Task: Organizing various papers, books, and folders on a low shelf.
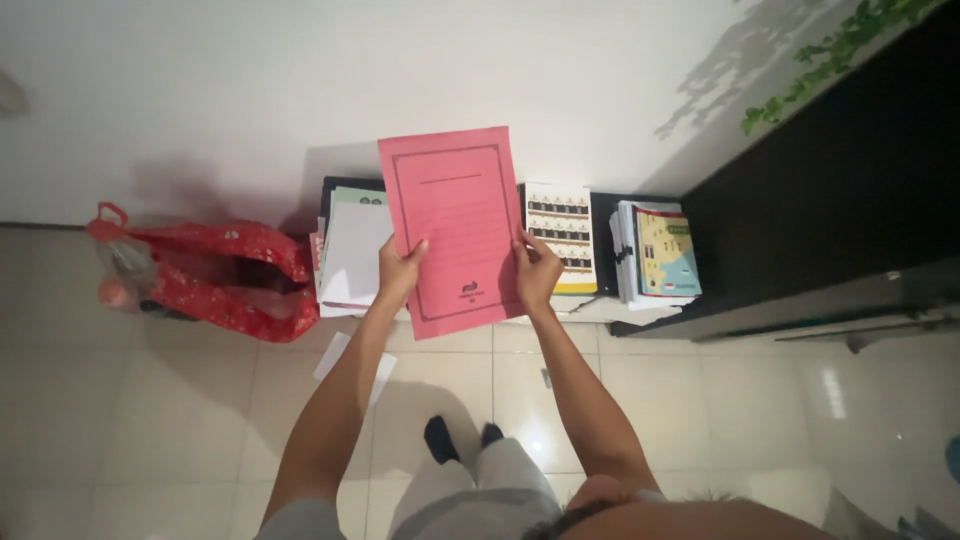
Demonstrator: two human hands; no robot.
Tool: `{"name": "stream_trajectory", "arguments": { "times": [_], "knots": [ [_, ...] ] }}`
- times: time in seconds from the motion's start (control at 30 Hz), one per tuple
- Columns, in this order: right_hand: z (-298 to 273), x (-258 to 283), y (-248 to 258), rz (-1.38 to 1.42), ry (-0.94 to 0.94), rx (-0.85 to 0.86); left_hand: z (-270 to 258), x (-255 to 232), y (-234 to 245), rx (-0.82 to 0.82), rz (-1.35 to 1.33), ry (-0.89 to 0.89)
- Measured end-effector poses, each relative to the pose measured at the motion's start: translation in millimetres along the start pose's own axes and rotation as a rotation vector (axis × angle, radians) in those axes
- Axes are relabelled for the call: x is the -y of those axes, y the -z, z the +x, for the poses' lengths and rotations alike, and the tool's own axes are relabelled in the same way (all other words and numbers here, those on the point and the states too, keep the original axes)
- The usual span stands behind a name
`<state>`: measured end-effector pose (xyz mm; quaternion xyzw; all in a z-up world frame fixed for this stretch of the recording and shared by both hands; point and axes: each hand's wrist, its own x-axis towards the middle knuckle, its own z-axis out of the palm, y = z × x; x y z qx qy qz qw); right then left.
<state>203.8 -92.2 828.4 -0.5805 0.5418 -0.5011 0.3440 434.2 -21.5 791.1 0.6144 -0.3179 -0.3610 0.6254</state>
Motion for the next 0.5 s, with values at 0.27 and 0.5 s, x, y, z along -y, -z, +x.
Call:
{"name": "stream_trajectory", "arguments": {
  "times": [0.27, 0.5],
  "knots": [
    [18.1, 28.3, 12.8, -0.217, 0.002, 0.144, 18.3, 13.4, 1.9, 0.025, 0.057, 0.007],
    [-44.9, 127.7, -18.8, -0.005, 0.287, 0.526, 42.2, 58.0, -9.0, 0.109, -0.164, 0.091]
  ]
}}
